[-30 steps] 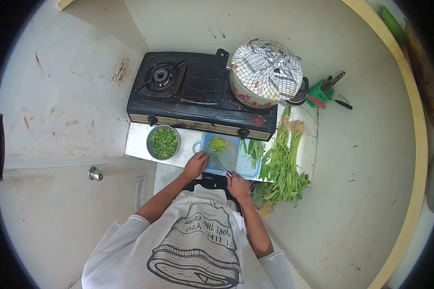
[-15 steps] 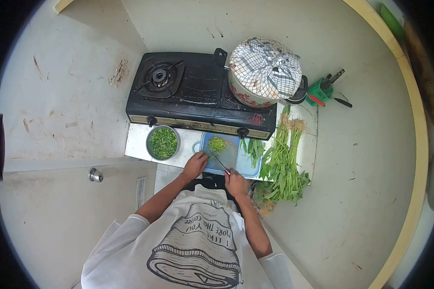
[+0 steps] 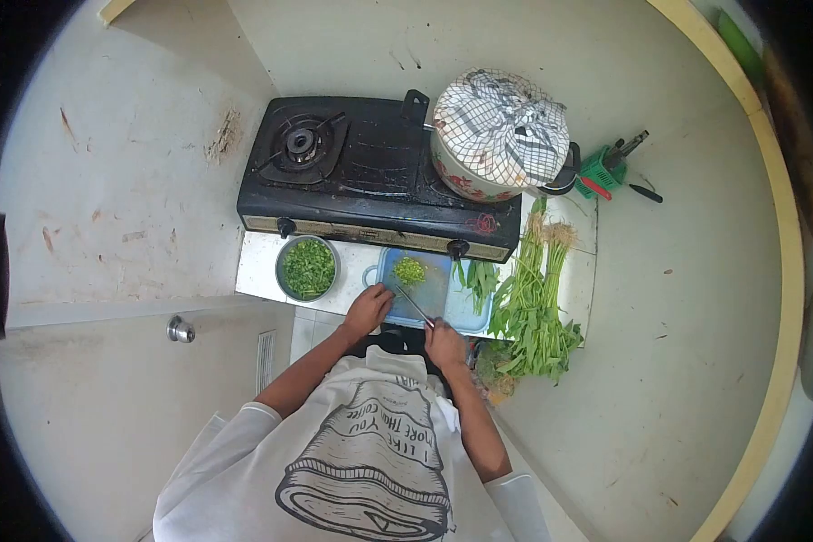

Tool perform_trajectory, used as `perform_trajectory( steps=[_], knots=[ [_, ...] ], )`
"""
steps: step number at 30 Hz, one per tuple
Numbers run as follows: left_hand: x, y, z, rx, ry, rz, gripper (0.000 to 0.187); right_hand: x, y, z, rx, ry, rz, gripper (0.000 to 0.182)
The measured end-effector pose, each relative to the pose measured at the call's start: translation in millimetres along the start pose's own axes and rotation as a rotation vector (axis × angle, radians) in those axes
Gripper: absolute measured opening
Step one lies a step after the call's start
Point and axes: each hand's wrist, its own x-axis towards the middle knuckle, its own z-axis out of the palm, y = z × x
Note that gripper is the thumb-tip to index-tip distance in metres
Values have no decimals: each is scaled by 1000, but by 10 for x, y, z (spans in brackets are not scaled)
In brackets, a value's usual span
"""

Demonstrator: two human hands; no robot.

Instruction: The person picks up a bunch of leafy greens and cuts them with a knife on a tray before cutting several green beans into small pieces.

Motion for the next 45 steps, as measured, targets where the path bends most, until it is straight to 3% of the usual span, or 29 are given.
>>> perform_trajectory(
  steps=[7,23,35,45],
  knots=[
    [-9,-19,19,2,2,-3,19,-81,-50,-63,-100,-23,35,37],
    [-7,-25,28,-2,-11,0,20,-123,59,-52,-25,48,-37,35],
    [6,14,11,-7,2,-16,20,134,-236,-8,-28,24,-59,31],
    [-1,9,22,15,-11,-19,23,-64,85,33,13,68,-71,34]
  ],
)
